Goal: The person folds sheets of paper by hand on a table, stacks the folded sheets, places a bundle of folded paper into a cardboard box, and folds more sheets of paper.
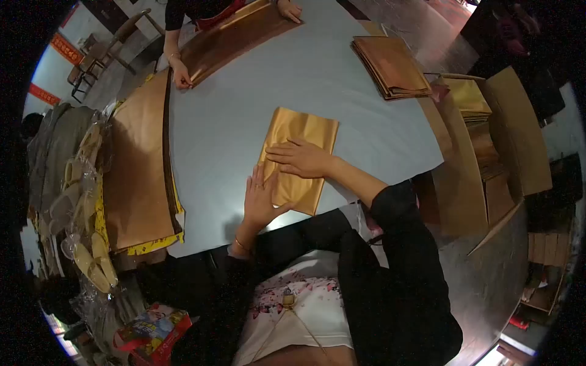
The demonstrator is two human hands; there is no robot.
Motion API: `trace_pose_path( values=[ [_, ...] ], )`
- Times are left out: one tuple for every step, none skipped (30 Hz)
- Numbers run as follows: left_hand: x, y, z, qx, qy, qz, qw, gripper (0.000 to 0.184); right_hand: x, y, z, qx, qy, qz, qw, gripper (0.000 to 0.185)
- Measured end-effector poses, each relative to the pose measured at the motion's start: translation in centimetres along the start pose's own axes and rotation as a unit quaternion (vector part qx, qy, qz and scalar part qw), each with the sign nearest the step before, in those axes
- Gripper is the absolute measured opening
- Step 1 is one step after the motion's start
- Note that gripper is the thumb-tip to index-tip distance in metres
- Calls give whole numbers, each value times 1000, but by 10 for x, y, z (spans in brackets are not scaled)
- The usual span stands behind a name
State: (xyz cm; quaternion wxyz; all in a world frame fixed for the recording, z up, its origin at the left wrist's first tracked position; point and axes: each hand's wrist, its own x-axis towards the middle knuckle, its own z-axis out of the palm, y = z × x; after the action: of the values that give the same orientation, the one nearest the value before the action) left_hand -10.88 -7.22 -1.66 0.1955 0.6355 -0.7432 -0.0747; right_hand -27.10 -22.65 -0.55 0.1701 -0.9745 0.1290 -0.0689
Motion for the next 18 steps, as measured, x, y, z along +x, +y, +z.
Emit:
trace_pose_path(
  values=[
    [1,-1,0,-1,-1,2,1000,93,4,11,-2,-21,3,13,1000,50],
    [1,-1,1,-8,14,5,1000,93,8,23,-5,-43,6,28,999,49],
    [0,0,2,-17,29,7,999,92,12,38,-12,-2,2,62,998,48],
    [1,2,-3,-23,-2,-7,1000,93,15,50,-16,-4,5,70,998,48],
    [2,3,-3,-25,-6,5,1000,93,18,61,-19,-8,14,92,996,48],
    [2,3,-3,-26,-10,-8,1000,93,20,72,-22,-12,23,116,993,48],
    [3,3,-2,-28,-14,-18,999,94,24,80,-23,-3,5,129,992,49],
    [2,1,-2,-8,3,4,1000,93,25,84,-21,-8,10,146,989,49],
    [1,2,-3,-15,-1,21,1000,93,25,86,-14,-11,48,129,990,49],
    [2,5,-6,-4,1,15,1000,96,24,84,-13,-15,85,113,990,49],
    [3,7,-7,6,4,8,1000,99,21,83,-14,30,136,142,980,48],
    [2,3,-1,3,-1,8,1000,103,22,79,-17,73,188,166,965,48],
    [3,3,-1,-1,0,22,1000,103,25,78,-13,5,304,169,938,40],
    [4,4,-2,1,1,20,1000,103,26,87,-15,-2,308,176,935,40],
    [3,5,-4,5,0,15,1000,103,28,90,-18,36,258,215,941,36],
    [3,6,-6,3,-4,12,1000,102,30,92,-21,74,205,251,943,33],
    [3,6,-6,2,-4,19,1000,102,32,93,-23,72,209,255,941,33],
    [3,5,-6,8,-15,20,1000,103,34,92,-25,96,192,260,941,32]
  ],
)
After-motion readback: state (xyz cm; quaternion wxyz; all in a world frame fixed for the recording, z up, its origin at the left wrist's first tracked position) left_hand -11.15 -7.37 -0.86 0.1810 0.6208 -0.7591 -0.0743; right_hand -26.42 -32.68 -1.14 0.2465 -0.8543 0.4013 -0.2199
